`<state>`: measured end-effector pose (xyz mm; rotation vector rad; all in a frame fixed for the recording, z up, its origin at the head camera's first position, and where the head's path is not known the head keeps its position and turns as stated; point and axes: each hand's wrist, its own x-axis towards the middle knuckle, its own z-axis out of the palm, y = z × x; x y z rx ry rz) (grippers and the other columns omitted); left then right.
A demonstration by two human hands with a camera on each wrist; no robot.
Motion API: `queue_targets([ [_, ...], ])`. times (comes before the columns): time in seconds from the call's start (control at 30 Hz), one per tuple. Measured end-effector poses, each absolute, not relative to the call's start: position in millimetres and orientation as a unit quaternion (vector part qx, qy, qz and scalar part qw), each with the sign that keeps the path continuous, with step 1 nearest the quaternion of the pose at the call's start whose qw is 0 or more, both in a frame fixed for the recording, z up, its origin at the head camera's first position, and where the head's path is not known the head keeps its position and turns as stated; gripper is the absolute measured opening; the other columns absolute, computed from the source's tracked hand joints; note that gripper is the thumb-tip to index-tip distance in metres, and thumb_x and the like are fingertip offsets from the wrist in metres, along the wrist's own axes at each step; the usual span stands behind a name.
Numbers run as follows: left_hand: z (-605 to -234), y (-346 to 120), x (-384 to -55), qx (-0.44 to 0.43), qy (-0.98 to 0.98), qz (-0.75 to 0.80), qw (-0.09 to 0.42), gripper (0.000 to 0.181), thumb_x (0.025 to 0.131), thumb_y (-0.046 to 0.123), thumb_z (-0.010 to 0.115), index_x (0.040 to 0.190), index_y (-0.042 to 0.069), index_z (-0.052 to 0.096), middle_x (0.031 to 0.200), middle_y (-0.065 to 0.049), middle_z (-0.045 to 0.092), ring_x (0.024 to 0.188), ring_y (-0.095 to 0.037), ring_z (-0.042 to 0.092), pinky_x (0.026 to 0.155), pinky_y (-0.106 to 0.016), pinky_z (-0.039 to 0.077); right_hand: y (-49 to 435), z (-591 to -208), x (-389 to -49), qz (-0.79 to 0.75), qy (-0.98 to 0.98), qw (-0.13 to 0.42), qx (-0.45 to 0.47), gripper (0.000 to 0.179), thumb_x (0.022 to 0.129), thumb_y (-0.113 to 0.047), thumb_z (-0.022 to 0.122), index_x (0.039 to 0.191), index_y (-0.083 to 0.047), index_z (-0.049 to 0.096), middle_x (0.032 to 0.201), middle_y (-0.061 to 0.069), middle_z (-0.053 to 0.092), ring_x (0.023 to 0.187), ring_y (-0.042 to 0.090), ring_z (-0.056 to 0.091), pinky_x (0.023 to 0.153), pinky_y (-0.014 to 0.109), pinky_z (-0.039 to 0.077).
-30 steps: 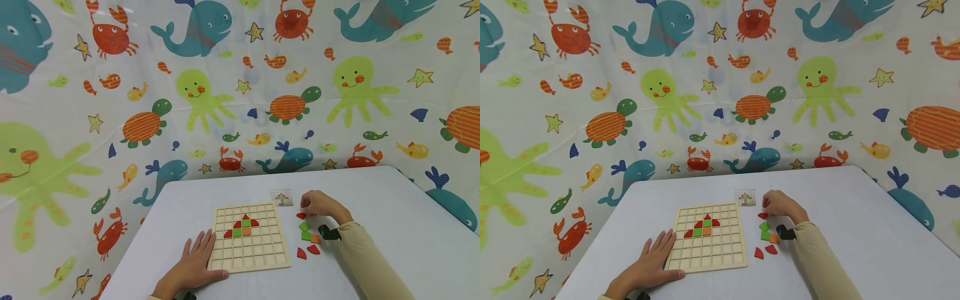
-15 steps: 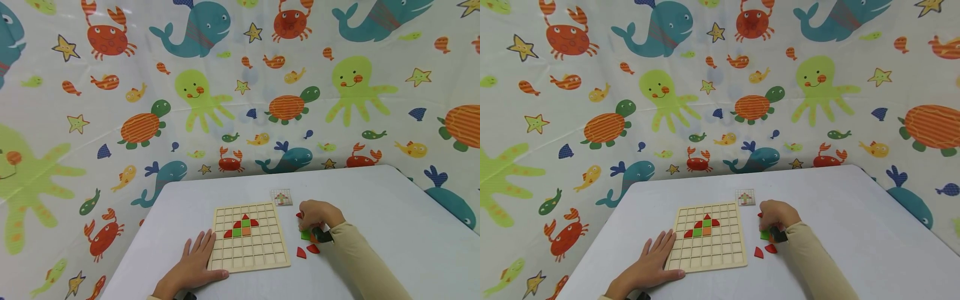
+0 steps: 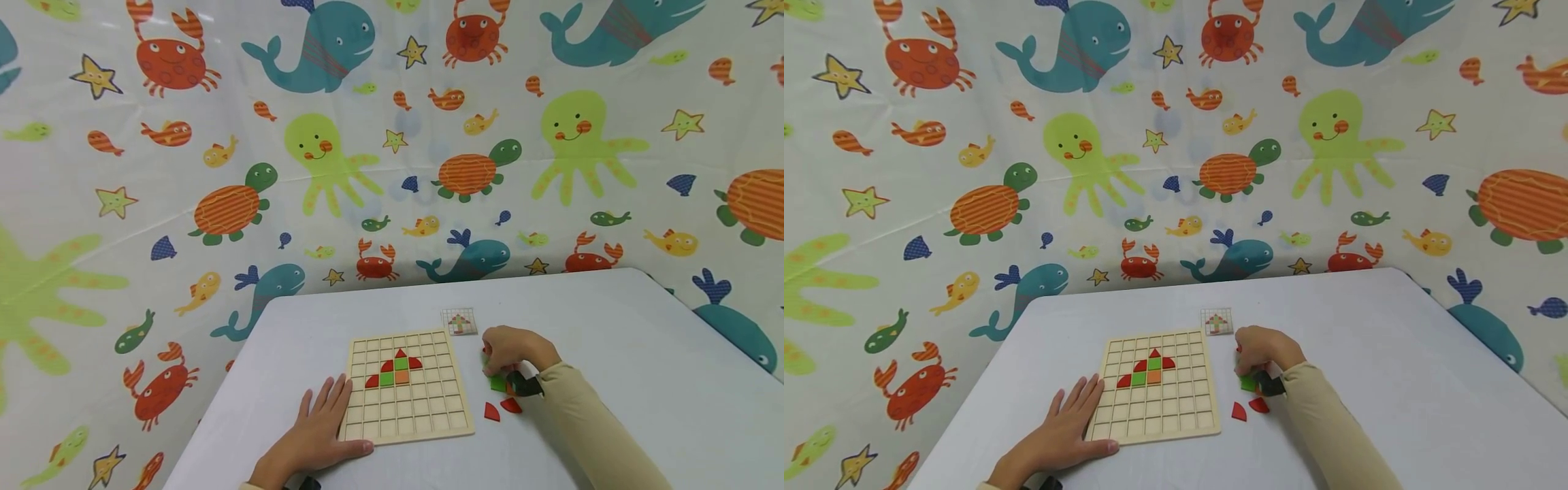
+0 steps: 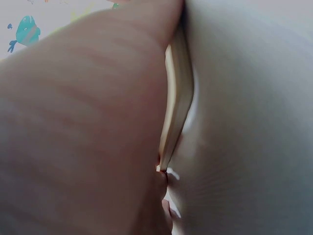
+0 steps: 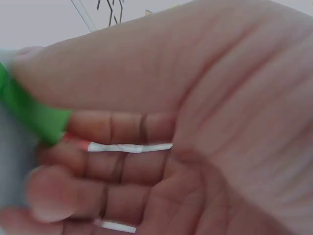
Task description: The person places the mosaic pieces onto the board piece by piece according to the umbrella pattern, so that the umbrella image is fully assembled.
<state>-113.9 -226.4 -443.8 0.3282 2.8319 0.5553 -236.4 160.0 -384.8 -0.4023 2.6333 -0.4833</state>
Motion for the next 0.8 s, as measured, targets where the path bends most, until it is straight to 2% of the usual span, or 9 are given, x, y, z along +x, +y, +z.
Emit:
queue_targets([
  [0.23, -444.1, -226.4, -113.9, 0.113, 0.968, 0.190, 0.119, 0.130, 0.079, 0.085, 0.069, 0.170, 0.004, 0.025, 0.177, -0.016, 0.017, 0.163, -0.042, 0.005, 0.122, -0.072, -0.007, 161.3, -390.1, -241.5, -0.226, 0.934, 0.194, -0.196, 0.012, 0.092, 0.000, 0.077, 0.093, -0.006, 0.066, 0.081, 0.005, 0.059, 0.060, 0.015, 0.056, 0.057, 0.027, 0.052],
  [0.4, -442.4, -226.5, -113.3, 0.114, 0.968, 0.189, 0.117, 0.130, 0.079, 0.085, 0.068, 0.170, 0.004, 0.024, 0.178, -0.015, 0.016, 0.163, -0.041, 0.003, 0.122, -0.071, -0.008, 160.1, -390.7, -245.4, -0.290, 0.909, 0.149, -0.261, 0.007, 0.097, 0.002, 0.071, 0.096, -0.005, 0.072, 0.074, 0.001, 0.059, 0.055, 0.012, 0.052, 0.055, 0.028, 0.047],
  [0.53, -440.7, -226.5, -112.7, 0.116, 0.969, 0.187, 0.115, 0.129, 0.080, 0.084, 0.069, 0.170, 0.003, 0.024, 0.178, -0.017, 0.016, 0.163, -0.042, 0.003, 0.122, -0.071, -0.008, 152.3, -389.3, -245.9, -0.329, 0.893, 0.105, -0.288, 0.002, 0.099, -0.002, 0.072, 0.097, -0.003, 0.073, 0.079, -0.001, 0.063, 0.063, 0.012, 0.054, 0.059, 0.029, 0.049],
  [0.67, -440.6, -226.2, -112.3, 0.116, 0.968, 0.187, 0.117, 0.129, 0.081, 0.083, 0.069, 0.170, 0.003, 0.023, 0.178, -0.017, 0.015, 0.163, -0.042, 0.003, 0.122, -0.071, -0.007, 142.7, -389.2, -243.8, -0.361, 0.881, 0.080, -0.294, 0.004, 0.098, -0.001, 0.072, 0.102, -0.001, 0.074, 0.083, 0.000, 0.067, 0.065, 0.014, 0.058, 0.060, 0.029, 0.052],
  [0.8, -441.8, -226.3, -112.1, 0.117, 0.968, 0.189, 0.115, 0.129, 0.081, 0.083, 0.069, 0.170, 0.003, 0.023, 0.178, -0.016, 0.015, 0.163, -0.042, 0.002, 0.122, -0.071, -0.007, 133.2, -390.9, -241.6, -0.389, 0.865, 0.082, -0.305, 0.006, 0.099, 0.002, 0.069, 0.104, 0.000, 0.074, 0.084, 0.002, 0.068, 0.064, 0.015, 0.060, 0.060, 0.029, 0.053],
])
